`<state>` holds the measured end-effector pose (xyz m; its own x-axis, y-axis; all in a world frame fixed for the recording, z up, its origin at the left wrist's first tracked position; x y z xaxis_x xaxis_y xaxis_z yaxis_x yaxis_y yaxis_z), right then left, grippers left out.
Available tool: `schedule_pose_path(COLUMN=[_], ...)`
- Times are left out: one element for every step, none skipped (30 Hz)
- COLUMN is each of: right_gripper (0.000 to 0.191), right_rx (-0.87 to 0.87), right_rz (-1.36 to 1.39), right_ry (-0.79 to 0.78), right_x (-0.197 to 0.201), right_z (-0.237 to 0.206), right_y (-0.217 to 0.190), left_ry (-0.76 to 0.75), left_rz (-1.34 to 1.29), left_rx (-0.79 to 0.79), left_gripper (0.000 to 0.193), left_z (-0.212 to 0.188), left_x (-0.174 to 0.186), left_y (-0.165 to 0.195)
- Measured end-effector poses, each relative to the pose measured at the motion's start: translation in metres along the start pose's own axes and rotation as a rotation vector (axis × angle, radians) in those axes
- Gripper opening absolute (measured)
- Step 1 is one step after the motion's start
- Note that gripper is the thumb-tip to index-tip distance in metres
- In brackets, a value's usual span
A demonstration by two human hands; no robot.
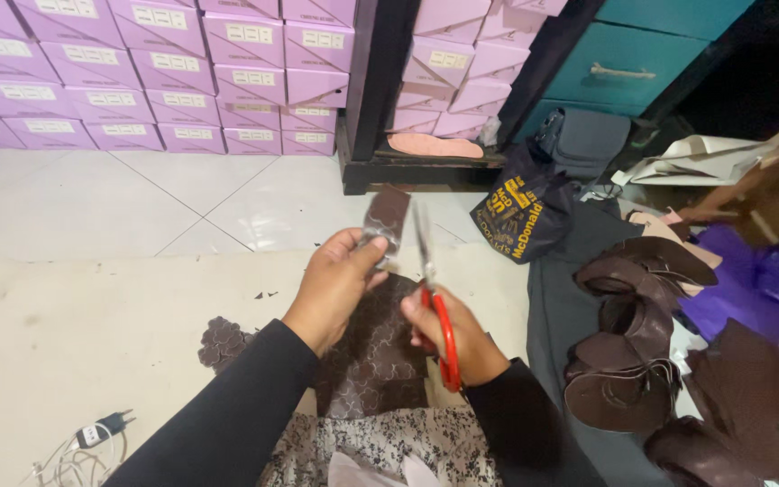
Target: The person uses red-handled scissors to cut cloud-shaped pieces from a brown patterned sheet of material. They repeatedly trim the edges of each piece and place the finished cutouts on the floor to their left.
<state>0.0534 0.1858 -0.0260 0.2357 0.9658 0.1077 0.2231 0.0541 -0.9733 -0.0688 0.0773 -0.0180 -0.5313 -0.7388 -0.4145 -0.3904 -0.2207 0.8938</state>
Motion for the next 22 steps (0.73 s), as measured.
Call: schedule_pose_path(right_gripper=[0.029, 0.030, 0.032, 0.034, 0.035, 0.037, 0.039, 0.039, 0.039, 0.039, 0.039, 0.038, 0.038, 0.038, 0.038, 0.039, 0.039, 0.040, 0.040, 0.041, 0.042, 0.044], right_rx=[-0.033, -0.061, -0.087, -0.114, -0.083, -0.052, -0.022, -0.012, 0.000, 0.012, 0.016, 0.019, 0.022, 0.036, 0.050, 0.065, 0.072, 0.078, 0.085, 0.081, 0.076, 0.072], right_rz=[-0.018, 0.004, 0.025, 0.046, 0.029, 0.014, 0.000, -0.012, -0.025, -0.039, -0.046, -0.052, -0.059, -0.047, -0.034, -0.022, -0.022, -0.021, -0.021, -0.043, -0.065, -0.086], right_ry=[-0.045, -0.077, -0.110, -0.143, -0.161, -0.179, -0.198, -0.188, -0.179, -0.171, -0.167, -0.162, -0.156, -0.160, -0.163, -0.164, -0.161, -0.158, -0.155, -0.138, -0.121, -0.104], right_x=[-0.008, -0.015, -0.020, -0.024, -0.026, -0.028, -0.029, -0.027, -0.025, -0.024, -0.022, -0.021, -0.021, -0.022, -0.022, -0.022, -0.022, -0.022, -0.022, -0.021, -0.020, -0.020], right_z=[-0.002, -0.003, -0.004, -0.005, -0.004, -0.002, -0.002, -0.002, -0.001, 0.000, 0.001, 0.001, 0.001, 0.001, 0.000, 0.000, 0.000, 0.000, -0.001, -0.001, -0.001, -0.001], right_y=[0.004, 0.008, 0.011, 0.013, 0.010, 0.008, 0.007, 0.007, 0.006, 0.005, 0.006, 0.006, 0.006, 0.006, 0.005, 0.003, 0.003, 0.002, 0.001, 0.001, 0.002, 0.002], left_ry=[0.024, 0.034, 0.044, 0.053, 0.040, 0.028, 0.016, 0.007, -0.001, -0.008, -0.007, -0.007, -0.006, 0.004, 0.012, 0.019, 0.012, 0.004, -0.005, 0.000, 0.004, 0.009], left_rz=[-0.057, -0.066, -0.075, -0.084, -0.079, -0.073, -0.068, -0.045, -0.023, -0.001, -0.023, -0.045, -0.066, -0.072, -0.078, -0.083, -0.092, -0.102, -0.110, -0.114, -0.116, -0.119], left_rx=[-0.022, -0.029, -0.037, -0.046, -0.046, -0.045, -0.044, -0.053, -0.064, -0.076, -0.087, -0.097, -0.107, -0.104, -0.100, -0.097, -0.103, -0.109, -0.115, -0.115, -0.113, -0.112], left_gripper=[0.017, 0.018, 0.019, 0.020, 0.020, 0.020, 0.020, 0.019, 0.018, 0.018, 0.017, 0.016, 0.015, 0.015, 0.015, 0.015, 0.015, 0.015, 0.014, 0.015, 0.015, 0.015], left_z=[0.000, 0.000, 0.000, 0.001, 0.002, 0.003, 0.004, 0.003, 0.002, 0.001, -0.001, -0.003, -0.005, -0.006, -0.007, -0.008, -0.010, -0.011, -0.012, -0.013, -0.014, -0.014], left_x=[0.005, 0.008, 0.010, 0.011, 0.010, 0.008, 0.006, 0.004, 0.001, -0.001, -0.003, -0.003, -0.003, -0.003, -0.003, -0.003, -0.004, -0.005, -0.006, -0.007, -0.007, -0.007], left_y=[0.003, 0.003, 0.004, 0.005, 0.006, 0.005, 0.004, 0.004, 0.005, 0.006, 0.007, 0.008, 0.010, 0.010, 0.010, 0.011, 0.012, 0.013, 0.014, 0.014, 0.014, 0.015])
Point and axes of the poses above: each hand's wrist, its own z-axis towards the middle knuckle, its own x-axis out of the back of the hand, y = z × x, the point moved 9 cm from there along z, towards the middle knuckle, and after that the axes turned 2 degrees about z, right-handed, at the moved point
